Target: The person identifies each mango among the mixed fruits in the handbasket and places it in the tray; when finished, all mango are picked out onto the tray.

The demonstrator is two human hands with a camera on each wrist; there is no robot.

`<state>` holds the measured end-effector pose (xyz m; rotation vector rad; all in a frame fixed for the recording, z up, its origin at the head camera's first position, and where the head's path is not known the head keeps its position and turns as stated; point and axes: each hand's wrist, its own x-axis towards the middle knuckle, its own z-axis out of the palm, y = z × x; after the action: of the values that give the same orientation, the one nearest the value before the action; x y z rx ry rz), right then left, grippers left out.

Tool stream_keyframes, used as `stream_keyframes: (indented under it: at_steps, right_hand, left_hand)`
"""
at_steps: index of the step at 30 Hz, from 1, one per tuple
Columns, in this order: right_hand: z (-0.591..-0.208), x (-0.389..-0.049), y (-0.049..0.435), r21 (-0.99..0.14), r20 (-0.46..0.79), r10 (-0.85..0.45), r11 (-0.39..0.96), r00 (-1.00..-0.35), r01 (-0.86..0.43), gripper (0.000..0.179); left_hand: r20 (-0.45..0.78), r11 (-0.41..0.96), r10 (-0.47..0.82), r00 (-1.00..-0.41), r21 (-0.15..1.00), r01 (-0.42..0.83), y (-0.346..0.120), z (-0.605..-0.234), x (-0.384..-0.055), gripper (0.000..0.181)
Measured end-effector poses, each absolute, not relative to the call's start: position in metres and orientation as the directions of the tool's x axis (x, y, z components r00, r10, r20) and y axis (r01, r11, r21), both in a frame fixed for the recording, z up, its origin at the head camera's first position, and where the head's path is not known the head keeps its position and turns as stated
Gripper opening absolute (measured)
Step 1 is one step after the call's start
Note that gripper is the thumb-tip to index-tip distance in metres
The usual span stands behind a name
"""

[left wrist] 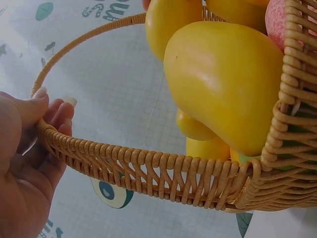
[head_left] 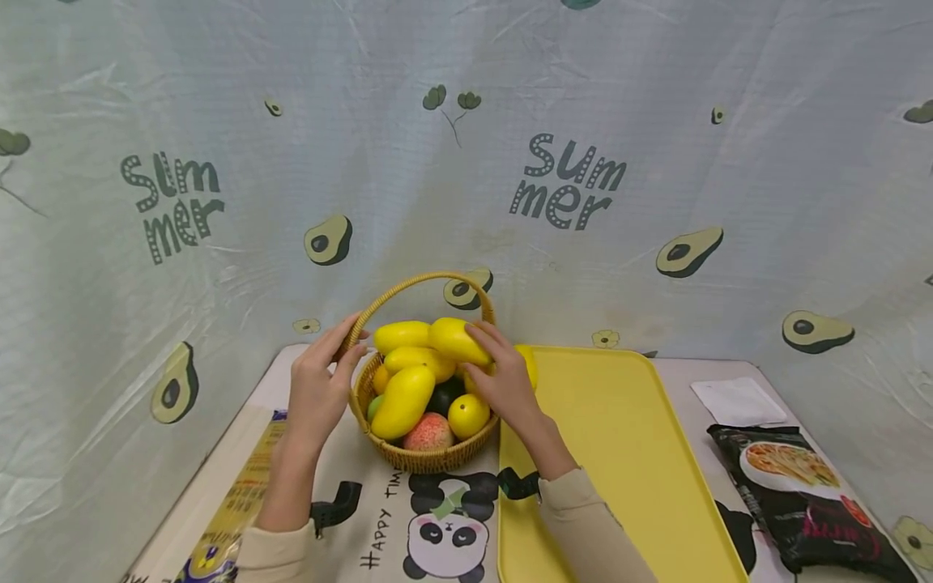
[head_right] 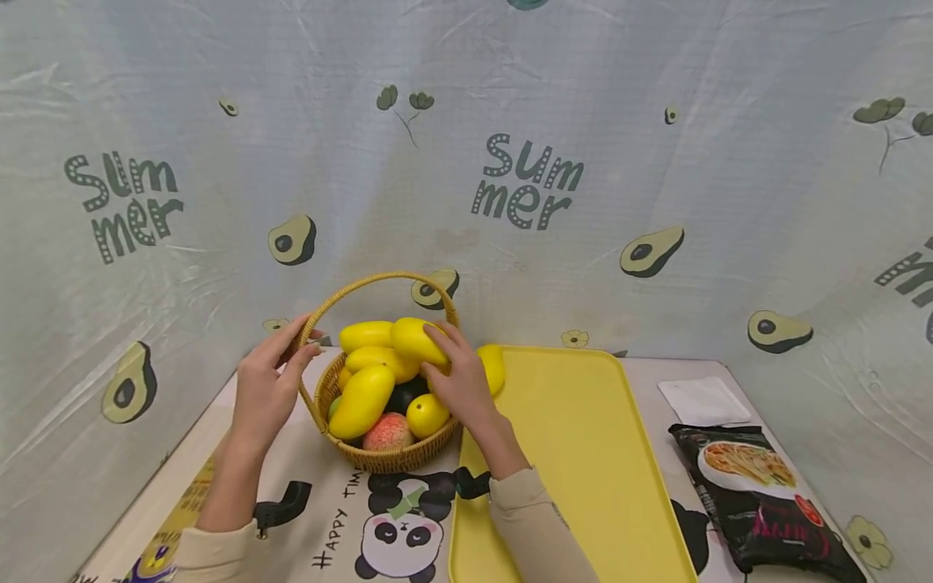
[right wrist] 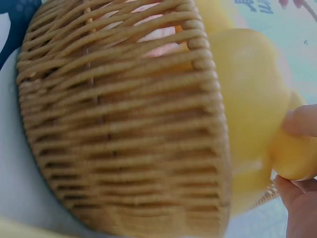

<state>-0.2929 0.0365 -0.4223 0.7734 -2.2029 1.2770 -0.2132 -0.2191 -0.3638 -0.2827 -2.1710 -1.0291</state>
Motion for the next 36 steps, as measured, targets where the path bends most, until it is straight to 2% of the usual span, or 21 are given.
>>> stream_keyframes:
  at_steps: [11,19,27,36]
  right_hand:
    - [-0.421,-0.290,0.070,-0.603,0.679,-0.177,0.420,-0.713,-0.678,0.058]
    - [-0.430,-0.290,0.097,-0.622,0.670,-0.146,0.424,-0.728,-0.658,0.056]
    - [-0.433,-0.287,0.116,-0.700,0.630,-0.077,0.374,-0.773,-0.608,0.056]
    - [-0.443,-0.296,0.137,-0.717,0.570,0.050,0.517,-0.820,-0.467,0.054]
  left_hand:
    - [0.689,0.657,-0.094,-0.718,0.585,0.475,-0.220,-0.366,-0.217,0.047]
    - [0.688,0.650,-0.101,-0.719,0.592,0.476,-0.220,-0.366,-0.215,0.048]
    - [0.686,0.649,-0.095,-0.721,0.592,0.477,-0.219,-0.370,-0.214,0.049]
    - [0.686,0.652,-0.098,-0.721,0.591,0.475,-0.220,-0.369,-0.214,0.049]
